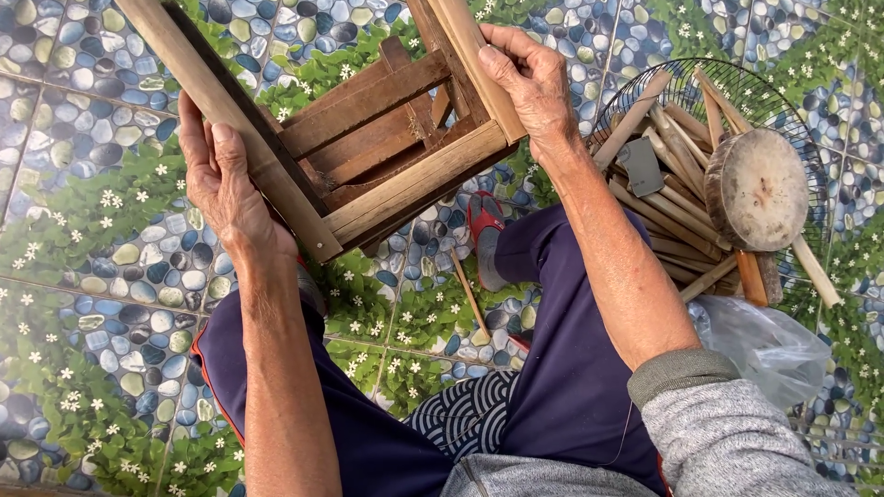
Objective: Using a hand saw to cut a wooden piece on a small stool while sitting on a low stool.
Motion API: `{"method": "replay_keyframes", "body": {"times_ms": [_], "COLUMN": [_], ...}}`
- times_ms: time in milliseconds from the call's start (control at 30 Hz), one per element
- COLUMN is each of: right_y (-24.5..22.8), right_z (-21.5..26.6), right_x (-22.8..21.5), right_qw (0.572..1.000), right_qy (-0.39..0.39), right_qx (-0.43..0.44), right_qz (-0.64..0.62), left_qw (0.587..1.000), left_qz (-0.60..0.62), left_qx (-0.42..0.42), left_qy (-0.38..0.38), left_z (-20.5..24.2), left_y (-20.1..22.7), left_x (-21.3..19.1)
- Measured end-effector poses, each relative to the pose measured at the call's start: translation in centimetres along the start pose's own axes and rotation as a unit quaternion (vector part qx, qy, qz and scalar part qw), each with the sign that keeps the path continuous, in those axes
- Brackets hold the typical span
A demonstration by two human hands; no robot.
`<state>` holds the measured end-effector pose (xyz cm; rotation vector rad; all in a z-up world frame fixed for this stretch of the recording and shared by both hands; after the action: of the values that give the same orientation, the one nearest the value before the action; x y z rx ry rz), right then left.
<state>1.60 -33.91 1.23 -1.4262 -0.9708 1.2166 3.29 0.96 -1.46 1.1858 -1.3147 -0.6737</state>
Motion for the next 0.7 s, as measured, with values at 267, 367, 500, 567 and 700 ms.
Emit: {"method": "replay_keyframes", "body": {"times_ms": [267, 367, 500, 567, 700], "right_y": [1.9, 1.0, -0.5, -0.7, -0.8], "right_z": [-0.6, -0.3, 0.0, 0.1, 0.2], "right_x": [-0.5, -0.4, 0.1, 0.1, 0.1], "right_qw": [1.000, 1.000, 1.000, 1.000, 1.000], "right_qy": [0.008, 0.009, -0.004, -0.004, -0.012], "right_qx": [-0.008, -0.002, -0.013, -0.011, -0.017], "right_qz": [-0.011, -0.003, 0.014, 0.023, 0.023], "left_qw": [0.999, 0.999, 0.998, 0.997, 0.997], "left_qz": [-0.028, -0.041, 0.012, 0.020, 0.025], "left_qx": [-0.030, 0.029, 0.057, 0.066, 0.064], "left_qy": [0.026, -0.003, -0.024, -0.028, -0.038], "left_z": [0.1, 0.0, -0.1, -0.1, -0.1], "left_y": [0.2, 0.0, -0.5, -0.6, -0.7], "left_x": [-0.3, -0.2, -0.3, -0.4, -0.3]}}
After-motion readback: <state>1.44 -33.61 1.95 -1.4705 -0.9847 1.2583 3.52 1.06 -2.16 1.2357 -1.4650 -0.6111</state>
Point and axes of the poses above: each hand's wrist, its own z-axis away from the middle knuckle, its own x-axis out of the palm, y = z × x, the point moved 3 cm from there along -z, towards the middle knuckle, and after that the axes turned 11 degrees about x, right-handed, at the moved point
